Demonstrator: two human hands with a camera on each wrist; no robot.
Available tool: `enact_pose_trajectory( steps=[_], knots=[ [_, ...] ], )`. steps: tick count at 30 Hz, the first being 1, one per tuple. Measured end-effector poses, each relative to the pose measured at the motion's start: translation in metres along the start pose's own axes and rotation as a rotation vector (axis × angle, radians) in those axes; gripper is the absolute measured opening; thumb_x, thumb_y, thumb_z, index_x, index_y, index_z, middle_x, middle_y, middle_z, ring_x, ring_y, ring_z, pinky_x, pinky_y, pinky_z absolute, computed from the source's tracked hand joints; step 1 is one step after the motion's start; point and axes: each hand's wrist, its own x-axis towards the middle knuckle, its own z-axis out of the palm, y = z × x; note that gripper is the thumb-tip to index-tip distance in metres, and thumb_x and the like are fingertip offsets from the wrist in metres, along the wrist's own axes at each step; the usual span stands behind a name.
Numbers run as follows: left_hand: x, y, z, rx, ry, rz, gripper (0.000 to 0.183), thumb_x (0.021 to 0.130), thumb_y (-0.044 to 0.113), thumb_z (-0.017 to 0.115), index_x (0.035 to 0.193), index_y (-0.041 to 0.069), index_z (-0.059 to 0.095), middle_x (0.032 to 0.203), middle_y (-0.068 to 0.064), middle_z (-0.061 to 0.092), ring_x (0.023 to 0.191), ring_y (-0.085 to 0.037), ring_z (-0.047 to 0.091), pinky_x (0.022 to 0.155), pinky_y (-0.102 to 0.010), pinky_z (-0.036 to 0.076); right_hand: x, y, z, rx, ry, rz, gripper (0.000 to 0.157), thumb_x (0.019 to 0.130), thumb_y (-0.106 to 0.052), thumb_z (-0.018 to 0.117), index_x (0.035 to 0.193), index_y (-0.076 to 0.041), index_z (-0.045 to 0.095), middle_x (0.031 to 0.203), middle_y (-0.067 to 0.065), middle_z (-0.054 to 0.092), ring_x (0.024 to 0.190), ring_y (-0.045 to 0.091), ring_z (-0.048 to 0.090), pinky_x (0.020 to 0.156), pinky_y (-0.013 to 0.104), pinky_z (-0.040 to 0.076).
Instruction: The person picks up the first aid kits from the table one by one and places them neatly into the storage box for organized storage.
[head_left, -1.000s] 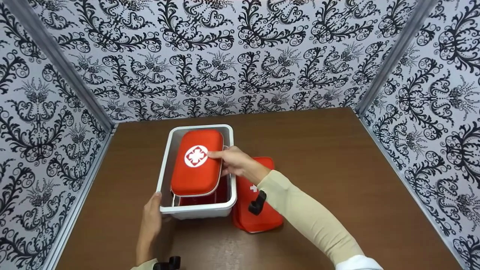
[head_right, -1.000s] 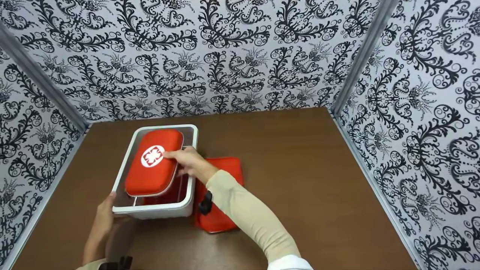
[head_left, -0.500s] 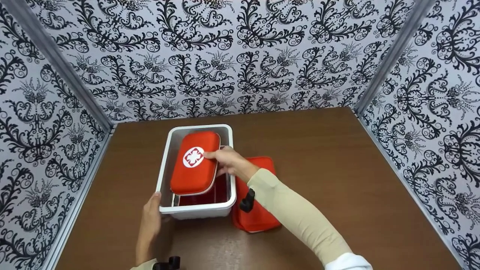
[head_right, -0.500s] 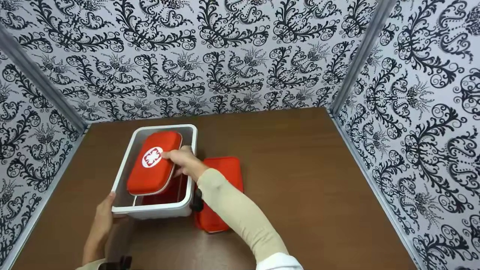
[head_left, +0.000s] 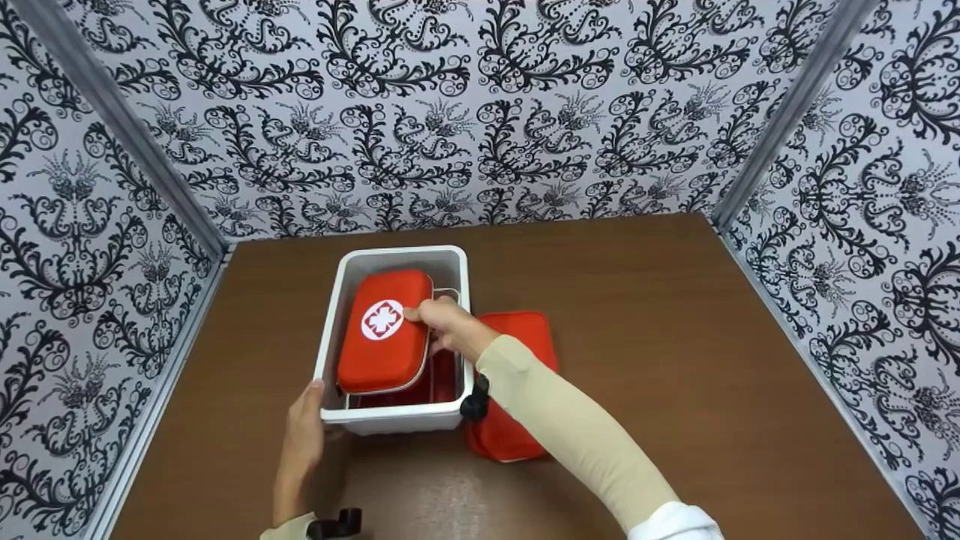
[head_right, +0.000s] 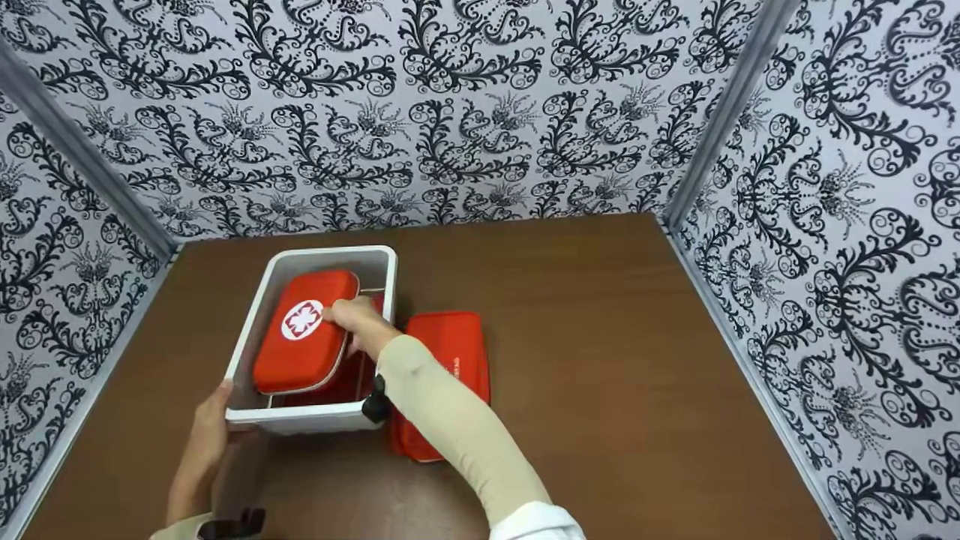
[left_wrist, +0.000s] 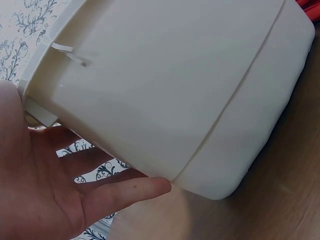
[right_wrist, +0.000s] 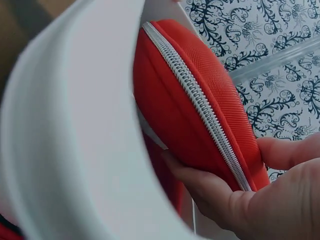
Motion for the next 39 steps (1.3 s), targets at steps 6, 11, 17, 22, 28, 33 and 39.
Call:
enact_pose_trajectory(
  steps=[6, 11, 17, 22, 28, 33, 39],
  knots=[
    [0.0006, -0.0001, 0.0001, -0.013, -0.007, -0.016, 0.063, 0.108, 0.035, 0.025, 0.153, -0.009, 0.027, 0.148, -0.038, 0.040, 0.100, -0.027, 0.066, 0.068, -0.039, 0.064, 0.0048, -0.0004, 0.0005, 0.003, 0.020, 0.001, 0.032, 0.099, -0.013, 0.059, 0.123, 0.006, 0.056, 0.100, 0.017, 0.069, 0.107, 0.037, 0.070, 0.096, 0.066, 0.053],
    [-0.0004, -0.0003, 0.0002, -0.027, -0.005, -0.020, 0.063, 0.109, 0.035, 0.025, 0.153, -0.009, 0.027, 0.151, -0.037, 0.037, 0.110, -0.035, 0.062, 0.070, -0.042, 0.065, 0.0077, 0.0009, 0.0004, -0.006, 0.035, 0.009, 0.033, 0.099, -0.012, 0.057, 0.125, 0.007, 0.054, 0.117, 0.026, 0.069, 0.112, 0.041, 0.068, 0.096, 0.068, 0.052],
    [-0.0002, 0.0002, 0.0007, -0.033, -0.002, -0.006, 0.062, 0.109, 0.034, 0.027, 0.153, -0.010, 0.027, 0.152, -0.036, 0.036, 0.118, -0.037, 0.057, 0.070, -0.040, 0.064, 0.0091, -0.0002, -0.0002, -0.059, 0.026, 0.006, 0.026, 0.098, -0.010, 0.055, 0.119, 0.006, 0.057, 0.102, 0.020, 0.068, 0.108, 0.040, 0.069, 0.092, 0.069, 0.053],
    [-0.0011, 0.0007, 0.0009, -0.028, -0.008, 0.001, 0.062, 0.109, 0.032, 0.025, 0.153, -0.011, 0.025, 0.154, -0.036, 0.032, 0.115, -0.036, 0.060, 0.066, -0.038, 0.064, 0.0090, 0.0012, -0.0002, -0.101, 0.041, 0.021, 0.022, 0.098, -0.010, 0.056, 0.114, 0.005, 0.059, 0.097, 0.017, 0.067, 0.104, 0.039, 0.070, 0.092, 0.070, 0.052],
    [-0.0020, 0.0017, 0.0007, 0.021, -0.004, 0.044, 0.061, 0.109, 0.030, 0.025, 0.150, -0.015, 0.027, 0.156, -0.035, 0.029, 0.144, -0.046, 0.034, 0.113, -0.053, 0.045, 0.0078, 0.0045, 0.0022, -0.172, 0.068, 0.010, 0.026, 0.097, -0.010, 0.060, 0.116, 0.008, 0.058, 0.110, 0.026, 0.068, 0.106, 0.042, 0.069, 0.091, 0.072, 0.051],
    [-0.0014, 0.0024, 0.0001, 0.030, 0.007, 0.080, 0.059, 0.109, 0.028, 0.029, 0.148, -0.017, 0.030, 0.155, -0.035, 0.029, 0.150, -0.047, 0.024, 0.127, -0.055, 0.018, 0.0079, 0.0064, 0.0028, -0.191, 0.075, 0.006, 0.023, 0.097, -0.007, 0.058, 0.114, 0.008, 0.058, 0.105, 0.025, 0.068, 0.105, 0.043, 0.069, 0.090, 0.069, 0.054],
    [-0.0024, 0.0018, -0.0002, 0.020, -0.005, 0.072, 0.058, 0.110, 0.028, 0.024, 0.149, -0.014, 0.032, 0.154, -0.034, 0.033, 0.148, -0.046, 0.028, 0.125, -0.057, 0.022, 0.0056, 0.0043, 0.0033, -0.199, 0.071, 0.019, 0.023, 0.098, -0.005, 0.056, 0.116, 0.009, 0.058, 0.107, 0.026, 0.068, 0.104, 0.043, 0.070, 0.087, 0.069, 0.055]
  ],
)
